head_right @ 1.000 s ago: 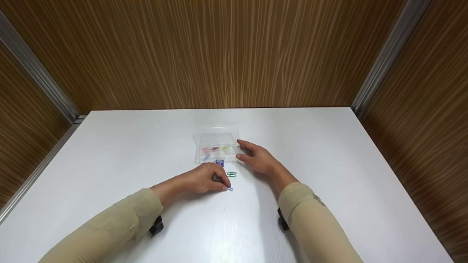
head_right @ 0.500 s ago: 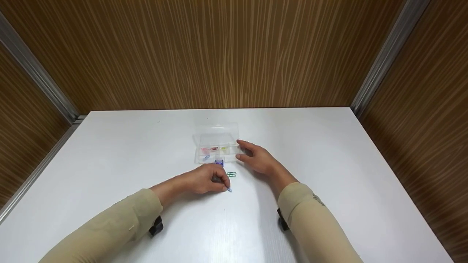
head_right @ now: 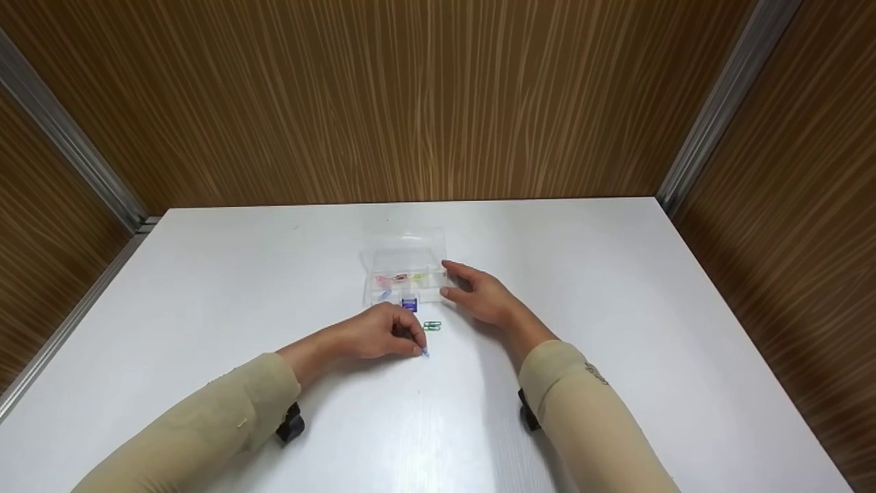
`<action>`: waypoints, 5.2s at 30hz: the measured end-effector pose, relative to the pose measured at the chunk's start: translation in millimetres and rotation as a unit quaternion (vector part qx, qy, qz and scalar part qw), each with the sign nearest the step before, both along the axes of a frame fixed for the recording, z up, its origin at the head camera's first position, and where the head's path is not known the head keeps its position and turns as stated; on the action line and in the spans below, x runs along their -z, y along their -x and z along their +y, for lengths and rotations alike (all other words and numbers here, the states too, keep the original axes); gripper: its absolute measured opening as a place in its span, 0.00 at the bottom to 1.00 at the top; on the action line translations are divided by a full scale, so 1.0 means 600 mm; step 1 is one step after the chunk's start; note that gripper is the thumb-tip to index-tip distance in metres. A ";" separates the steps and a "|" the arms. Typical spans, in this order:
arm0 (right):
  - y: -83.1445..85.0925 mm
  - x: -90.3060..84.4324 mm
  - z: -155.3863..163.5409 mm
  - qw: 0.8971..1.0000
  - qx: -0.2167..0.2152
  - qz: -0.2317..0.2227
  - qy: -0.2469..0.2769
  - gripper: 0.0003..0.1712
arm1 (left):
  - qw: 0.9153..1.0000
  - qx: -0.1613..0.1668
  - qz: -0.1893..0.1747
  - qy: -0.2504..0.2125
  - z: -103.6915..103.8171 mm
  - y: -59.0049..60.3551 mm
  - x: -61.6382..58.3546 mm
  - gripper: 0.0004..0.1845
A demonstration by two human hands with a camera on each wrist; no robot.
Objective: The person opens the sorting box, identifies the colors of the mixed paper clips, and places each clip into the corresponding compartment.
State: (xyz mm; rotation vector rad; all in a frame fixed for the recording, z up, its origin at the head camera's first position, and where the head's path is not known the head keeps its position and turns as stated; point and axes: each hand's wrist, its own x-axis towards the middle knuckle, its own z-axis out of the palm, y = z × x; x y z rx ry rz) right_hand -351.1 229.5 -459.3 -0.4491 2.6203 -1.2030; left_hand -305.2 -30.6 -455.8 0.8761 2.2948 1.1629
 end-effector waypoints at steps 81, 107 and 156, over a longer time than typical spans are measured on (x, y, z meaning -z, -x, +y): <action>-0.003 0.001 0.000 1.000 0.010 -0.020 0.001 0.38 | 0.994 -0.078 0.022 -0.072 -0.030 0.011 -0.016 0.09; 0.004 0.000 0.002 1.000 0.008 -0.005 0.004 0.38 | 0.999 -0.029 0.037 0.007 -0.007 0.009 -0.003 0.14; 0.000 0.005 -0.001 1.000 0.002 0.015 0.000 0.37 | 0.998 -0.034 0.050 0.028 -0.004 0.002 0.002 0.09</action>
